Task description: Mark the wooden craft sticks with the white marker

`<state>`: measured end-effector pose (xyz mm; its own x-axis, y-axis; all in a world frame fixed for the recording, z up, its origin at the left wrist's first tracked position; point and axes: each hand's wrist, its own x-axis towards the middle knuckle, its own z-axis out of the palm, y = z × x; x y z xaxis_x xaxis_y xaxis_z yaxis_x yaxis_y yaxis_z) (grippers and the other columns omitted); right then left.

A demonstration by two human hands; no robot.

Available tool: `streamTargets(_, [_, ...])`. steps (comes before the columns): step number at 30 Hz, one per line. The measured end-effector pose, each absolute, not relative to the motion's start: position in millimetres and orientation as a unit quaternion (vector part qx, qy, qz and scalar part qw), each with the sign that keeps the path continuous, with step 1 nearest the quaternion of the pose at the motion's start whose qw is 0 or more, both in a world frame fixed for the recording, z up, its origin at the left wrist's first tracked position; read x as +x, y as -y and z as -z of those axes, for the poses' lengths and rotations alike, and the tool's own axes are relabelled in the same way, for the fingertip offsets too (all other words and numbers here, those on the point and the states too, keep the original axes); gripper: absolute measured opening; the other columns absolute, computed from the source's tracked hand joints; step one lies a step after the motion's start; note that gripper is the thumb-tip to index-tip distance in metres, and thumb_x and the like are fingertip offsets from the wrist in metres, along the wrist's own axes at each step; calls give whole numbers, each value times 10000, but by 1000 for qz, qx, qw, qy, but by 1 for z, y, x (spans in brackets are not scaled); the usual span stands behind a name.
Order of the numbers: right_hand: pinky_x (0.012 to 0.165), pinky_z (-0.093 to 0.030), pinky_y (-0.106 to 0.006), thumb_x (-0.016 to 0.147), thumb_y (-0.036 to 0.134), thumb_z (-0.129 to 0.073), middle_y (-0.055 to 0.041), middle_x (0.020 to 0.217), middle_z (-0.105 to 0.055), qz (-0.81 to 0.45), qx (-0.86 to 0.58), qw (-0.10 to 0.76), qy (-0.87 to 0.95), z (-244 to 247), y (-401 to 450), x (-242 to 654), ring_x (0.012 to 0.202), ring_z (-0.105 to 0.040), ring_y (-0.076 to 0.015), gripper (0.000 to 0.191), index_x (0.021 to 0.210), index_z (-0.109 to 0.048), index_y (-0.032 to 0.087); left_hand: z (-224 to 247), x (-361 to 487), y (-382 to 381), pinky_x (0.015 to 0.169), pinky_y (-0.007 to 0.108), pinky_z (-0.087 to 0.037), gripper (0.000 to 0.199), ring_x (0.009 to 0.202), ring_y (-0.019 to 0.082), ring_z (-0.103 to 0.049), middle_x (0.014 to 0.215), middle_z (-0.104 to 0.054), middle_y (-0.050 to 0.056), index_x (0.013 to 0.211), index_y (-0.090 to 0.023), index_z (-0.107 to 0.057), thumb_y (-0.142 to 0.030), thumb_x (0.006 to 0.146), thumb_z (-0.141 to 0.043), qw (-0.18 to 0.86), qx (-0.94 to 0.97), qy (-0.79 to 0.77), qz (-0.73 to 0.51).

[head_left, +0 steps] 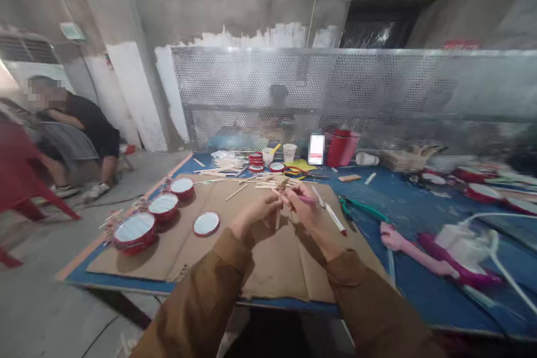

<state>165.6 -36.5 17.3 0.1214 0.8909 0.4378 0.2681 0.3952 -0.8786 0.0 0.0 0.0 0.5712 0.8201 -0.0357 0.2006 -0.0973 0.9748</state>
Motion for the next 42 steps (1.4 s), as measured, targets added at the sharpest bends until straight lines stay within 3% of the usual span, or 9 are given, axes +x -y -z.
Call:
streamTargets(5, [545, -399, -307, 833, 642, -738, 44, 566, -561, -303, -466, 596, 580, -19, 38, 167, 520, -506, -155, 400, 760, -598, 275, 5, -3, -3, 436, 190, -364, 372, 398, 95, -479, 511, -521, -72, 937, -185, -675, -541, 1041, -704, 561, 694, -359, -275])
streamTargets(15, [550, -428, -306, 867, 694, -766, 32, 561, -578, -304, -456, 580, 603, -21, 41, 166, 531, -532, -161, 473, 735, -599, 272, 5, -4, -5, 446, 188, -371, 430, 398, 88, -496, 537, -547, -62, 906, -189, -637, -591, 1042, -706, 563, 693, -365, -265])
streamTargets(33, [556, -425, -309, 839, 684, -763, 37, 579, -575, -303, -461, 587, 593, -22, 40, 166, 544, -522, -163, 442, 763, -606, 278, 2, -4, -4, 440, 191, -388, 295, 390, 94, -496, 543, -533, -62, 956, -181, -674, -446, 1082, -640, 559, 705, -356, -251])
streamTargets(38, [558, -425, -313, 843, 705, -766, 34, 572, -573, -310, -466, 569, 603, -21, 40, 166, 535, -520, -163, 476, 740, -584, 278, 2, -4, -4, 438, 192, -382, 351, 391, 91, -497, 555, -550, -50, 899, -188, -621, -490, 1070, -675, 559, 703, -357, -256])
streamTargets(42, [557, -420, -315, 836, 705, -761, 43, 578, -568, -305, -459, 592, 589, -21, 39, 165, 536, -515, -164, 460, 773, -590, 283, 2, -4, -5, 442, 185, -379, 313, 392, 88, -497, 549, -529, -62, 972, -177, -680, -472, 1075, -667, 563, 702, -359, -248])
